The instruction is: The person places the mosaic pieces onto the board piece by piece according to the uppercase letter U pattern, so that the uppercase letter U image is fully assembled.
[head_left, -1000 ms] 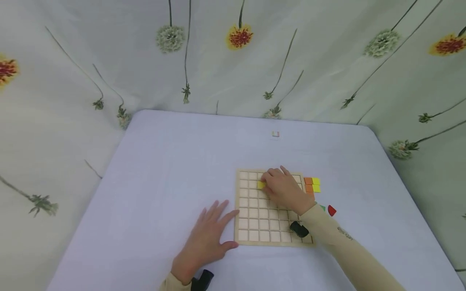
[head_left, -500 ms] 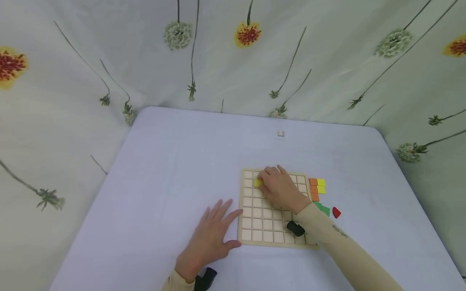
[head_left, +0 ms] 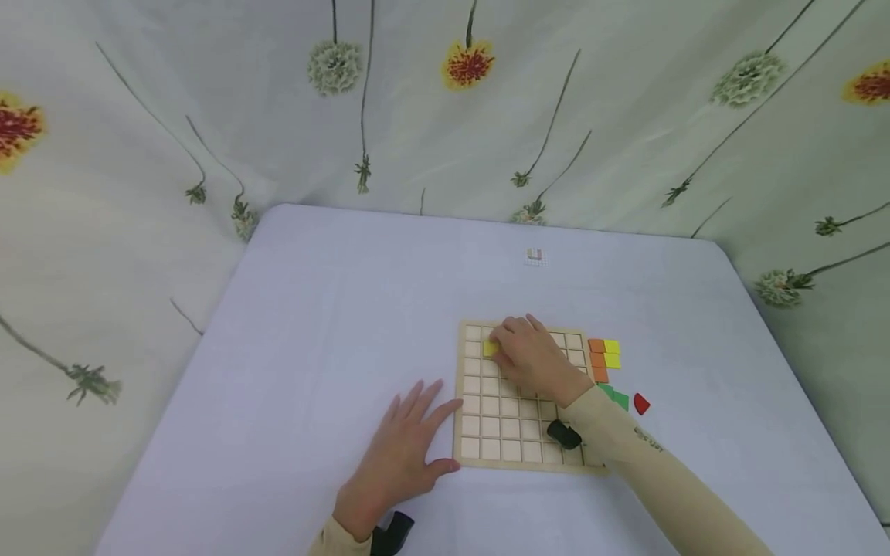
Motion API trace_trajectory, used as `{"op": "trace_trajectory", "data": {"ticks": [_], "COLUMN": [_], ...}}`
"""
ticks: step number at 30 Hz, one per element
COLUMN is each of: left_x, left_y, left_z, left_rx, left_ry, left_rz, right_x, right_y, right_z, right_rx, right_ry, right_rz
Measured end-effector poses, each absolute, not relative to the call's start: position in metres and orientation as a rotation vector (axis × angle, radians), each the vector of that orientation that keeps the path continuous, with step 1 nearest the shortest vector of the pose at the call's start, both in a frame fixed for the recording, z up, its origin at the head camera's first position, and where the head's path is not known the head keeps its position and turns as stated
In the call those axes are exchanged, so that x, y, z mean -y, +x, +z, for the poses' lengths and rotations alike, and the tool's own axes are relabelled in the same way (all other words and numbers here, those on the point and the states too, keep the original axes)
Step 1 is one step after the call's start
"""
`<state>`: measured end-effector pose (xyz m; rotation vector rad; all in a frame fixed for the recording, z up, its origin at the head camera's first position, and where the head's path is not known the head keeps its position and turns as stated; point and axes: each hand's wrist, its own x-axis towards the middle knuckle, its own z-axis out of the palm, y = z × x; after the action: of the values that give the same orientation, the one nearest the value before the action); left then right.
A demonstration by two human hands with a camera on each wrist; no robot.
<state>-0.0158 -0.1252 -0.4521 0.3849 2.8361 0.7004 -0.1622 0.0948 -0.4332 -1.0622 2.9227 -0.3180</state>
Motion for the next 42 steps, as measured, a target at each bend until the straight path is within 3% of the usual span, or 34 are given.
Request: {"op": "trace_trajectory", "data": {"ticks": [13,26,42], "left_x": [0.125,0.129,0.118], "left_y": [-0.013,-0.012,-0.016], "left_z": [-0.454,-0.455,-0.455], "left_rx": [-2.837,-2.886,-2.874], "left_ry": [0.332,0.323,0.351], "left_rz": [0.693,0.670,0.681], "right_x": [-0.130,-0.246,-0.268], "right_y": [-0.158,-0.152,-0.151], "right_z": [-0.438,-0.444,-0.444], "right_rx": [-2.968,-3.093,-3.069], "right_ry": [-1.151,-0.725,-0.593], "right_rz": [-0.339,-0.263,-0.189]}}
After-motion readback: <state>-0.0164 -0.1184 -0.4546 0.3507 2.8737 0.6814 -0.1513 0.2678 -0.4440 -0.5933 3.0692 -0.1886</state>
